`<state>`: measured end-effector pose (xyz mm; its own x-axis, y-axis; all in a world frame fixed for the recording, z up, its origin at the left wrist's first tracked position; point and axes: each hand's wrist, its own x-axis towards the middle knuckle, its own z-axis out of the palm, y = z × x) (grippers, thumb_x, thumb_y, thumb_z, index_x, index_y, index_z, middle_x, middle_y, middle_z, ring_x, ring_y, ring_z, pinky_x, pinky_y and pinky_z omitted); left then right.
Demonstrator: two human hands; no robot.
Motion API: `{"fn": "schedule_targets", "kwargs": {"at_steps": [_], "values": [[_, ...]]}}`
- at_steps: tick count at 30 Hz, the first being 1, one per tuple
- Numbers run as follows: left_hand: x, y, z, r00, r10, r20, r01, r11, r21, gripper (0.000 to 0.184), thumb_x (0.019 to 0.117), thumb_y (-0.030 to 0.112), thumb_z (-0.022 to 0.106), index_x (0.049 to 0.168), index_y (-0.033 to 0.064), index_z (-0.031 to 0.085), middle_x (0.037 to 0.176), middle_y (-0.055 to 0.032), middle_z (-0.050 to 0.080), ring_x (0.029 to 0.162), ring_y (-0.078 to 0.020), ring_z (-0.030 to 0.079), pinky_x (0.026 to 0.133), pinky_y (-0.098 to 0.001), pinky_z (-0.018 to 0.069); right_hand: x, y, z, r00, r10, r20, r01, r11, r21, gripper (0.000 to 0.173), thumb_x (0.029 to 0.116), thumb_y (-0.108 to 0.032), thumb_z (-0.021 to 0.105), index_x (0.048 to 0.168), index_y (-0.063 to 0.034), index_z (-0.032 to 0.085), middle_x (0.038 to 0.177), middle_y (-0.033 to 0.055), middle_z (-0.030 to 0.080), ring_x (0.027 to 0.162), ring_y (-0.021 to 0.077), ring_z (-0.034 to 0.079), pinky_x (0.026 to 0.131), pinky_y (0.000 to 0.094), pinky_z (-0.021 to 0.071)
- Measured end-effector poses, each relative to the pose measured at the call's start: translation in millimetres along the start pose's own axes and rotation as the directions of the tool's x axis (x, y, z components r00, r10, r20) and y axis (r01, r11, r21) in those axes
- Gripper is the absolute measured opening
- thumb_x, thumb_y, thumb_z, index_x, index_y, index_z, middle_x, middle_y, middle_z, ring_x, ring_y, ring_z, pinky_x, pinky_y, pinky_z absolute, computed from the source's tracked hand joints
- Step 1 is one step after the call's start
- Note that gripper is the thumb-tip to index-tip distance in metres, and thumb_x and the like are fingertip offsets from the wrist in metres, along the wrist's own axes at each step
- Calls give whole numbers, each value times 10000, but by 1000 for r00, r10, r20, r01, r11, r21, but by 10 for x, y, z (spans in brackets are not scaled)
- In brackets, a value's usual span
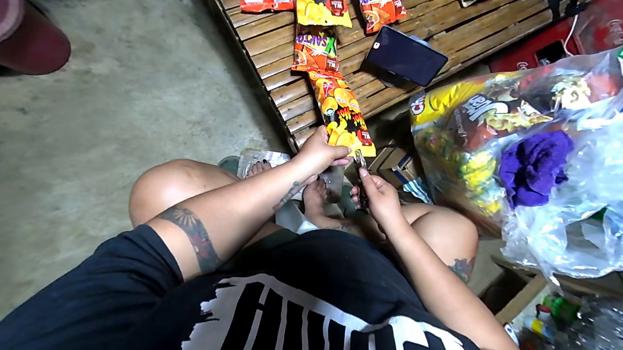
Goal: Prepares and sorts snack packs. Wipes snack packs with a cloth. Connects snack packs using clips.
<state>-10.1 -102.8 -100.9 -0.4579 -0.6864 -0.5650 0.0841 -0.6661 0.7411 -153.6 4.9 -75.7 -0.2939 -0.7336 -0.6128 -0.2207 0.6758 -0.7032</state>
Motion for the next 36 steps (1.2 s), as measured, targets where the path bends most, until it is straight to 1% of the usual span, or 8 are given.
{"fn": "schedule_targets", "kwargs": {"at_steps": [3,5,8,9,12,20,29,36], "values": [[3,-4,4,1000,-1,2,1,1000,-3,570,926,-42,686,1401,-12,371,1214,-201,610,902,-215,724,789,-321,629,-1,-9,12,1000,4,-28,-5,1000,-6,328,1095,-310,485,975,-11,542,787,58,687,644,115,680,630,270,583],[2,-11,6,1000,3,-1,-3,1000,-7,574,922,-46,688,1402,-15,373,1214,-205,610,896,-215,726,787,-321,631,1,-4,19,999,4,-42,-2,999,41,287,1063,-281,568,1091,-11,474,792,83,676,627,146,685,603,286,593],[1,-15,5,1000,7,4,-7,1000,-11,574,925,-45,687,1402,-15,370,1218,-209,606,903,-218,726,794,-325,631,6,0,3,1000,8,-1,-8,1000,27,416,1024,-280,640,1275,6,474,836,93,667,653,142,675,621,286,589],[-3,-15,6,1000,10,7,-9,1000,-9,573,927,-44,686,1404,-15,370,1214,-209,610,903,-217,727,795,-326,631,11,1,-8,1000,9,29,-8,1000,-7,413,1027,-293,633,1271,18,512,849,88,664,671,129,664,642,280,580],[-16,-11,10,1000,8,14,-8,1000,1,566,929,-44,683,1402,-16,373,1215,-206,607,903,-211,723,796,-323,628,47,10,-17,994,24,108,-15,996,-88,344,1061,-313,564,1127,20,622,840,55,648,702,87,635,685,260,557],[-10,-71,23,1000,12,14,-12,1000,21,573,926,-49,684,1402,-1,368,1226,-208,610,907,-222,725,791,-342,631,64,-19,9,974,141,178,-137,990,-36,316,1095,-263,487,1212,18,571,923,61,650,780,95,655,745,259,566],[2,-107,24,1000,10,0,-10,999,30,577,927,-50,686,1400,-4,359,1256,-217,596,947,-244,723,818,-358,630,99,6,60,974,172,147,-162,983,-84,341,1100,-314,469,1185,5,555,762,38,564,621,103,602,616,264,559],[4,-140,33,999,30,12,-30,999,35,582,914,-51,701,1392,-19,371,1240,-225,594,932,-240,718,806,-355,628,158,142,51,987,100,128,-85,989,-121,378,1022,-349,631,1133,12,608,720,31,575,565,96,560,564,255,516]]}}
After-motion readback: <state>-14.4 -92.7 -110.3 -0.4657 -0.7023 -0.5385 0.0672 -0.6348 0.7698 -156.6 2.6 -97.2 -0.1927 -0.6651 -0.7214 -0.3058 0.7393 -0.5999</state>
